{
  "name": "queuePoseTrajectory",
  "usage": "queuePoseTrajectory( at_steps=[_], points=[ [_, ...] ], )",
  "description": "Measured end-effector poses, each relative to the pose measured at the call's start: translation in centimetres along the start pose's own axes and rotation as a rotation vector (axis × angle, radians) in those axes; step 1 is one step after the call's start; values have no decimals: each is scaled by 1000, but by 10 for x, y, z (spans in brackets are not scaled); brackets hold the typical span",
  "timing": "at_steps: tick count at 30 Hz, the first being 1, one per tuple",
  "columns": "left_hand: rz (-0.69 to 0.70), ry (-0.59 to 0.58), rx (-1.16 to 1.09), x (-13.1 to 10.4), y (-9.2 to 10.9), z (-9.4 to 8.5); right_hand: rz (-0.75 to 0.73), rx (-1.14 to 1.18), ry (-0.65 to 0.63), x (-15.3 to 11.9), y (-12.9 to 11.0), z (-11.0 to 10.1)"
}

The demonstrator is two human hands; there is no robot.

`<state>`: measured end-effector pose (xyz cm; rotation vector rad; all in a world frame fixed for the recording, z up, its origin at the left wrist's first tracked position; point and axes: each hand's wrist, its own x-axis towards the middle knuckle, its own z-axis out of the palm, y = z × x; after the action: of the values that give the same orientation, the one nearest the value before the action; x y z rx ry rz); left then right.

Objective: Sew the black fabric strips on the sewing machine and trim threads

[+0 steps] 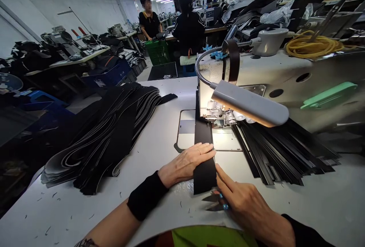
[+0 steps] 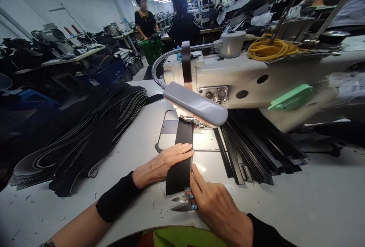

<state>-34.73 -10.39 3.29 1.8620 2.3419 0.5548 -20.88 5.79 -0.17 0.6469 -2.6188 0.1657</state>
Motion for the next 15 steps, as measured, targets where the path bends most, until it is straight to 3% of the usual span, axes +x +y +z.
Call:
queuePoseTrajectory(
  at_steps=[9,15],
  points=[
    [22,9,22,-1,-1,-3,30,13,49,10,1,-8],
    [122,100,-37,-5,-4,4,48,59,27,11,3,-10]
  ],
)
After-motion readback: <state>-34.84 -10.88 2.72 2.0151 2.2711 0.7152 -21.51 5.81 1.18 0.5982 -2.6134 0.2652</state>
